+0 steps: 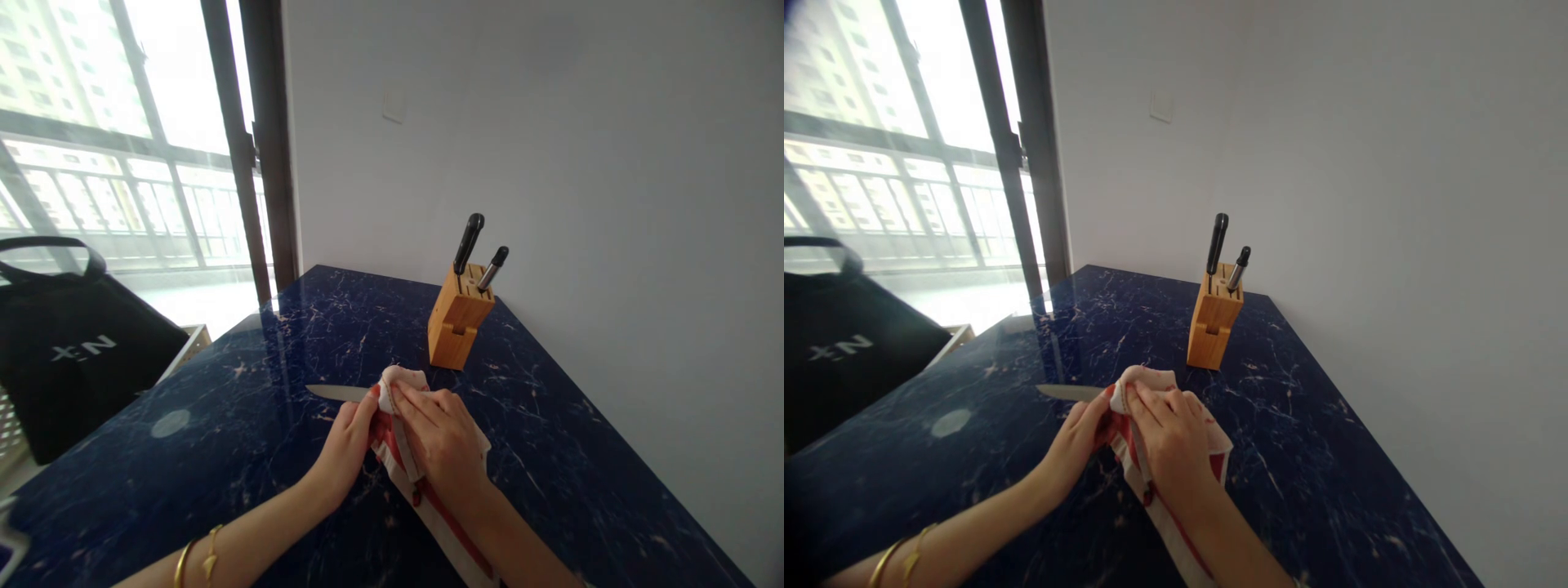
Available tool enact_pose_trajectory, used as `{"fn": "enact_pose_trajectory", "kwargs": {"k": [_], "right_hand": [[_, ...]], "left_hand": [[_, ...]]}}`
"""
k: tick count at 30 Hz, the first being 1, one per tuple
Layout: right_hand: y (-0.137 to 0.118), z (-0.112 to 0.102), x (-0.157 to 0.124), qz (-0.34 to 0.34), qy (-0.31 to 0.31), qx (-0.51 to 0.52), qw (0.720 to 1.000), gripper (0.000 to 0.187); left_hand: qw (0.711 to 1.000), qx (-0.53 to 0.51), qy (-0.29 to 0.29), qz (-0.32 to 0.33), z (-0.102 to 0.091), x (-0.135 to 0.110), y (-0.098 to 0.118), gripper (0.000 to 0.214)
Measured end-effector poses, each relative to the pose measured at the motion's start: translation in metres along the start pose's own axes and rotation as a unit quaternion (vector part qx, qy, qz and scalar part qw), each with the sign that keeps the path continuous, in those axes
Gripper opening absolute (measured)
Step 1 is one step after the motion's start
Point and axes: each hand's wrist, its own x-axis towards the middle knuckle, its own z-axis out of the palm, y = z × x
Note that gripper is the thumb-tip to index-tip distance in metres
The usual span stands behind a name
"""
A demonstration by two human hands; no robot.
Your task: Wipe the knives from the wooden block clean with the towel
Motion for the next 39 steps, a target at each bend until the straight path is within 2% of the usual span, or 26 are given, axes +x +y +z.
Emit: {"fn": "enact_pose_trajectory", "kwargs": {"k": [4,12,17,23,28,31,35,39], "right_hand": [[-0.001,-0.002,0.000,-0.004,-0.013,-0.021,1.000,0.032],[0.017,-0.007,0.000,0.013,0.005,-0.071,0.997,0.032],[0.011,-0.002,0.001,0.019,-0.003,-0.030,0.999,0.031],[0.000,0.000,0.001,0.017,-0.026,-0.008,0.999,0.038],[0.010,-0.003,0.003,0.025,-0.020,-0.054,0.998,0.035],[0.021,-0.007,0.004,0.045,-0.009,-0.069,0.997,0.033],[0.028,-0.008,0.004,0.060,-0.006,-0.049,0.997,0.033],[0.022,-0.005,0.004,0.059,-0.011,-0.019,0.998,0.035]], "left_hand": [[1.000,-0.008,0.009,-0.010,0.001,0.000,0.000,0.041],[0.999,0.033,0.016,0.017,-0.005,0.004,0.019,0.043],[0.999,0.039,0.009,-0.002,-0.003,0.002,0.016,0.046],[0.998,0.057,0.008,0.012,0.002,-0.004,0.009,0.046],[0.995,0.087,0.005,0.040,-0.002,-0.002,0.018,0.049],[0.995,0.089,0.024,0.046,-0.006,0.002,0.021,0.048],[0.995,0.071,0.045,0.045,-0.010,0.006,0.021,0.048],[0.993,0.099,0.041,0.049,-0.009,0.003,0.020,0.048]]}}
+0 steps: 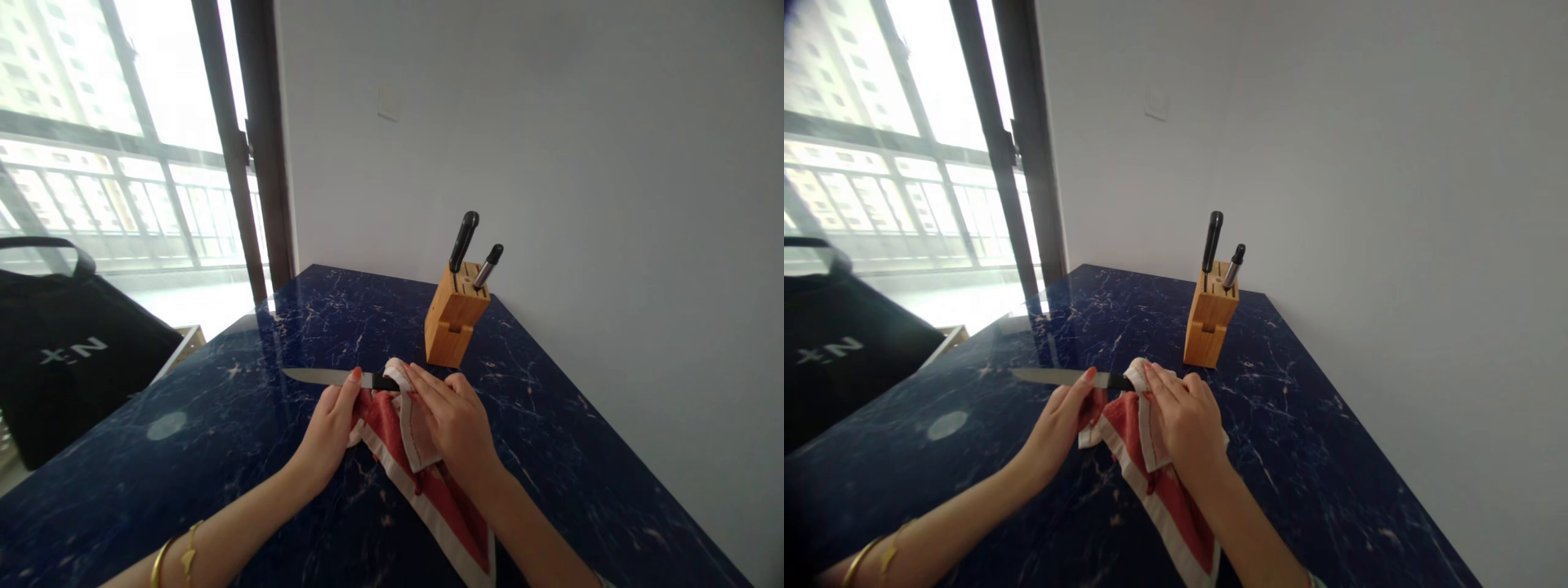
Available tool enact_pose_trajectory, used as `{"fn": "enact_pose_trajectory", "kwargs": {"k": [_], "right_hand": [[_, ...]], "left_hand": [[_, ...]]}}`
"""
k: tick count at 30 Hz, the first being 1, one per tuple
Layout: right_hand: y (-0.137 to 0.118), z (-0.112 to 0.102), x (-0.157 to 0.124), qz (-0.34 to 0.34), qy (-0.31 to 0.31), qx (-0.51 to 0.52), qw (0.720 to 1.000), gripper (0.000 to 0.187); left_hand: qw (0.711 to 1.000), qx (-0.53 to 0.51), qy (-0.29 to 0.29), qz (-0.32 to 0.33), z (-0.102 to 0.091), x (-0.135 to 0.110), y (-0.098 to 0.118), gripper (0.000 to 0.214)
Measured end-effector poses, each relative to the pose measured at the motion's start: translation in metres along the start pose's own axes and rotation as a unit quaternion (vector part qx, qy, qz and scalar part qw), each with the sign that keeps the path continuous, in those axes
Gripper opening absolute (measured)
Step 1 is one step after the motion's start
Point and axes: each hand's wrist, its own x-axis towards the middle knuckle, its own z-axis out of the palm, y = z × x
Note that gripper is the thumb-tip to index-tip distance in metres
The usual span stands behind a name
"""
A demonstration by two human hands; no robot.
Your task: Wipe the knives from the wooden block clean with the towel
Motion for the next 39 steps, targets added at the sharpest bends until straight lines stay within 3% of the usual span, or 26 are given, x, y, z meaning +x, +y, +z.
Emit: {"fn": "enact_pose_trajectory", "kwargs": {"k": [10,16,23,28,32,39], "right_hand": [[-0.022,0.009,-0.005,-0.023,-0.009,0.043,0.999,0.032],[-0.014,0.006,-0.005,-0.052,-0.017,-0.007,0.998,0.032],[0.004,0.004,-0.004,0.009,-0.023,-0.041,0.999,0.034],[-0.005,0.006,-0.004,-0.049,-0.009,0.023,0.998,0.036],[-0.012,0.006,-0.005,-0.077,-0.004,0.021,0.997,0.035],[0.007,0.000,-0.004,-0.008,-0.004,-0.001,1.000,0.035]], "left_hand": [[0.995,-0.030,-0.094,0.000,0.014,-0.009,-0.011,0.050],[0.995,-0.081,-0.046,-0.030,0.012,-0.006,-0.008,0.045],[0.993,-0.115,-0.021,-0.024,0.008,0.002,-0.010,0.046],[0.998,-0.046,0.004,-0.029,0.010,-0.001,-0.010,0.049],[0.999,-0.026,-0.008,-0.019,0.010,-0.005,-0.009,0.049],[0.999,-0.043,0.032,-0.001,0.000,0.005,-0.007,0.047]]}}
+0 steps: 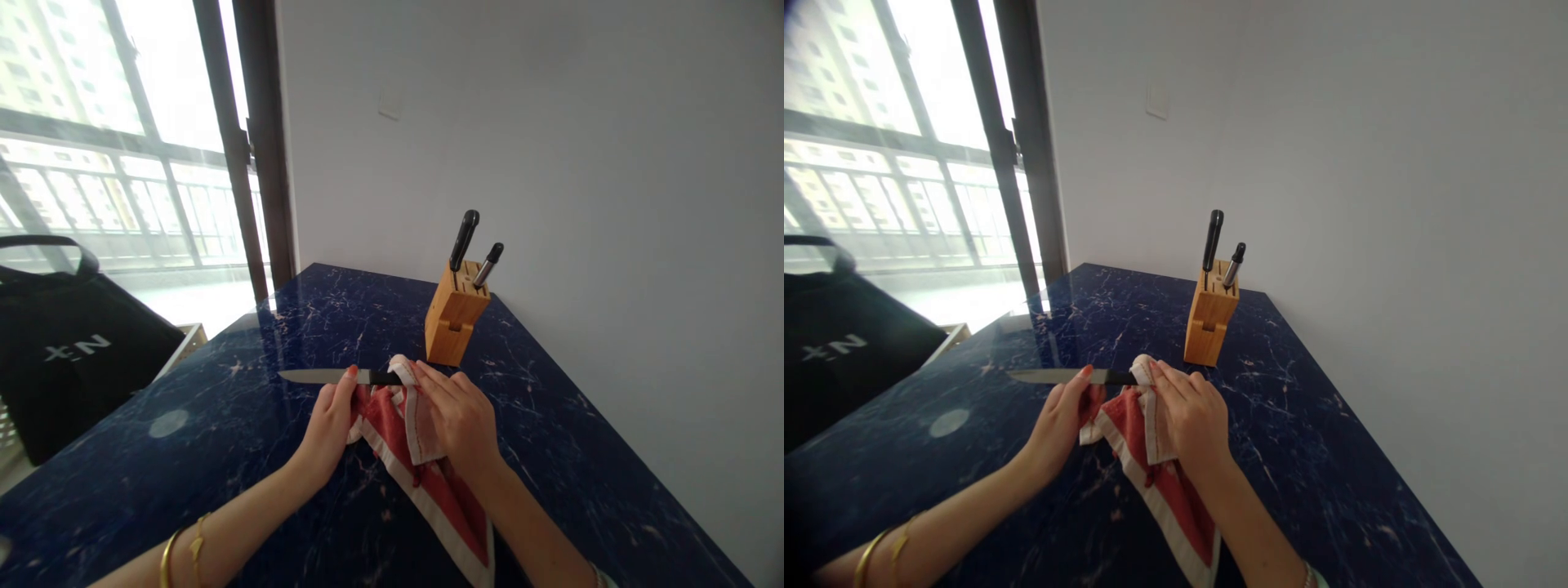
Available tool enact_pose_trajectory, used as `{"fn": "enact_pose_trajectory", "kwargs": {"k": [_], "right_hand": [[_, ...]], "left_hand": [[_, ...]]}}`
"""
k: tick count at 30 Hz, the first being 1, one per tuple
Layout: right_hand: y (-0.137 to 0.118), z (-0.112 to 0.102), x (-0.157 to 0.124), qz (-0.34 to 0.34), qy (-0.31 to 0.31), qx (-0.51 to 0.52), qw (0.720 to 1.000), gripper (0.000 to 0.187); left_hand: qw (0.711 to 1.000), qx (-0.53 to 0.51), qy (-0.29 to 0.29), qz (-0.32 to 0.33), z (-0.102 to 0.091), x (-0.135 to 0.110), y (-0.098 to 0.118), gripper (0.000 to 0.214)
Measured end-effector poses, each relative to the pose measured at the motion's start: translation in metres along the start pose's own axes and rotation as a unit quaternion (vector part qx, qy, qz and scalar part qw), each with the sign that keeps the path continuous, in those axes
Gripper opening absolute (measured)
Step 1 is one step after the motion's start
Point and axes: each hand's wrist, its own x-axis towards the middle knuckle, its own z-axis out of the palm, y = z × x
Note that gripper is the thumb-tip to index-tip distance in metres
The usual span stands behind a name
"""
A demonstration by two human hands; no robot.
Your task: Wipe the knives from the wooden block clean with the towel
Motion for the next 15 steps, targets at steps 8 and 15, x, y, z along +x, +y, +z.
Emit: {"fn": "enact_pose_trajectory", "kwargs": {"k": [8,15], "right_hand": [[-0.0017,0.0000,0.0016,-0.023,0.007,0.034,0.999,0.036],[0.0039,0.0024,-0.0002,0.052,0.010,0.081,0.995,0.034]], "left_hand": [[1.000,-0.006,0.000,0.001,-0.0007,0.0012,-0.0020,0.045],[1.000,0.010,0.005,-0.006,-0.0001,-0.0020,0.0024,0.047]]}}
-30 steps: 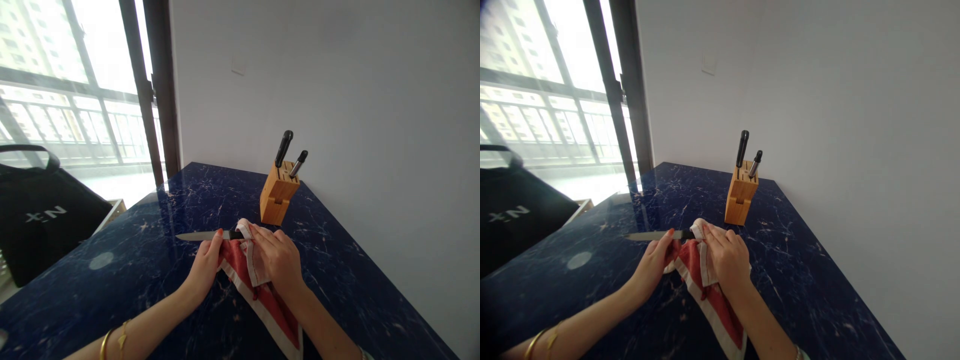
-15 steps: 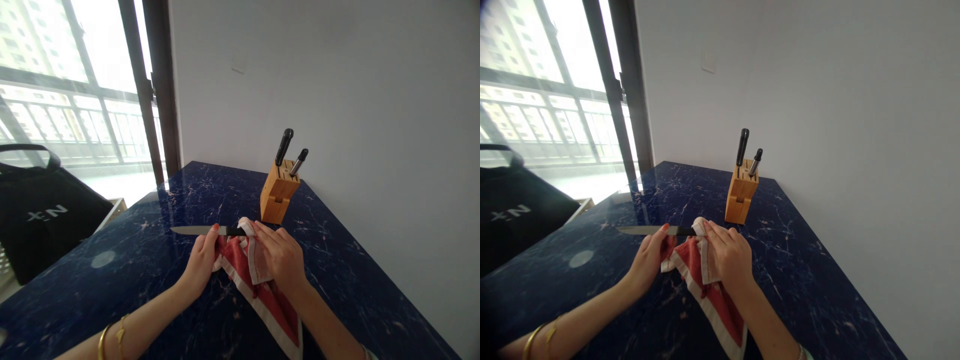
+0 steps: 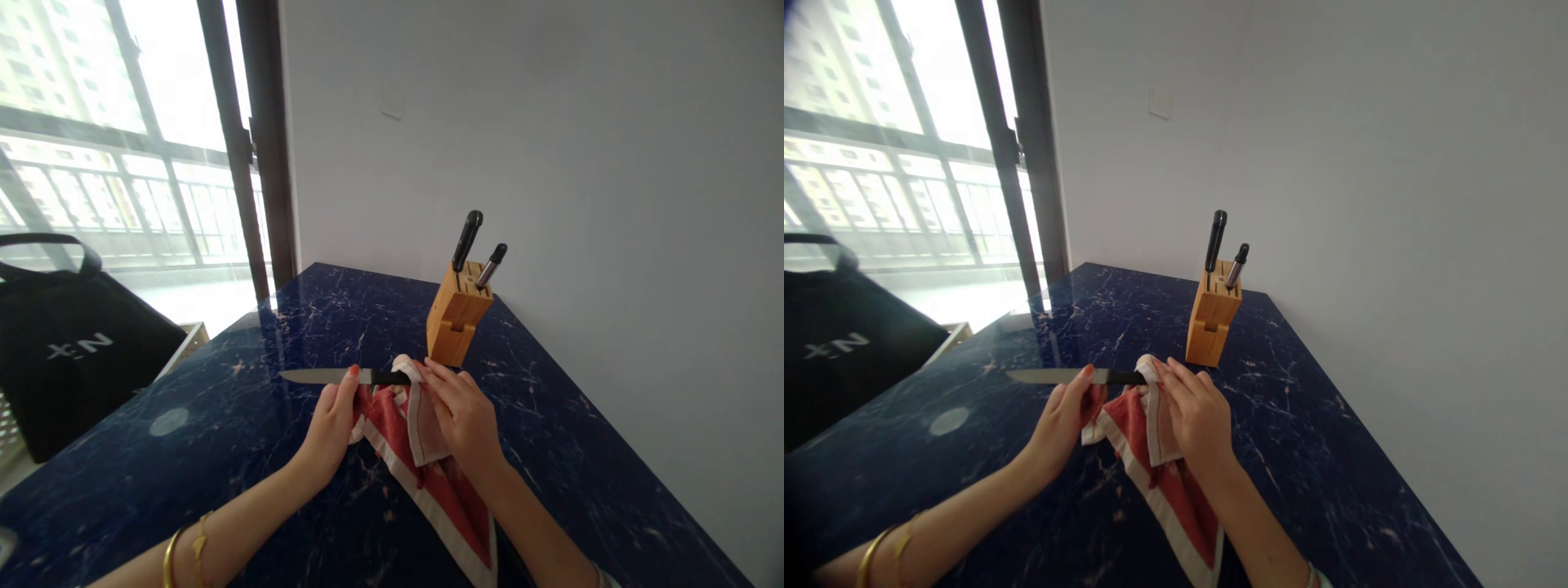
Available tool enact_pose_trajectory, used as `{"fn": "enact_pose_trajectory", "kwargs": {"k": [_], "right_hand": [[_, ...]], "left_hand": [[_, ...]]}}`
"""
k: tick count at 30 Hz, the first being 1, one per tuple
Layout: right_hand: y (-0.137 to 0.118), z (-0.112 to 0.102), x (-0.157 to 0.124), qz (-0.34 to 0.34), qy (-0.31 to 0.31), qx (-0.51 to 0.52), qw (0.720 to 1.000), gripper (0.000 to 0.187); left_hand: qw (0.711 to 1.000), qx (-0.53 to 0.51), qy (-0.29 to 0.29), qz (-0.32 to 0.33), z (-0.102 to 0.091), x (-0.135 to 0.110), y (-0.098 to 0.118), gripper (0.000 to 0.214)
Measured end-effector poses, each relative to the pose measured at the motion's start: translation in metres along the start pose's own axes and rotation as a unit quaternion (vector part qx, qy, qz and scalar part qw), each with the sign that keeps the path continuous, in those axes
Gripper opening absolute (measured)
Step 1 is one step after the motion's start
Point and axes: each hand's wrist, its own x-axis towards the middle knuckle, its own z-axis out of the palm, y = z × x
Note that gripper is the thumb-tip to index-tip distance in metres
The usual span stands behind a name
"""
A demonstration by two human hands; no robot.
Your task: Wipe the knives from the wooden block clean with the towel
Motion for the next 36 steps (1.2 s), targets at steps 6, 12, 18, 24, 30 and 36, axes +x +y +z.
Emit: {"fn": "enact_pose_trajectory", "kwargs": {"k": [6,12,18,24,30,36], "right_hand": [[0.003,-0.001,0.002,0.111,0.013,0.143,0.983,0.030],[0.000,0.005,0.004,0.203,0.025,0.314,0.927,0.033],[0.001,0.010,0.006,0.301,0.010,0.474,0.827,0.036],[0.007,0.010,0.003,0.353,0.026,0.531,0.770,0.030],[0.007,0.010,0.002,0.366,0.027,0.540,0.757,0.029],[-0.003,0.007,0.006,0.345,-0.011,0.551,0.760,0.033]], "left_hand": [[0.999,0.026,0.007,0.020,-0.002,0.002,0.000,0.048],[0.995,0.074,-0.046,0.049,0.000,-0.006,0.004,0.049],[0.988,0.082,-0.081,0.107,0.001,-0.008,0.005,0.046],[0.987,0.084,-0.069,0.115,0.000,-0.007,0.004,0.044],[0.987,0.095,-0.065,0.116,-0.001,-0.007,0.005,0.046],[0.991,0.090,-0.052,0.090,0.000,-0.006,0.005,0.050]]}}
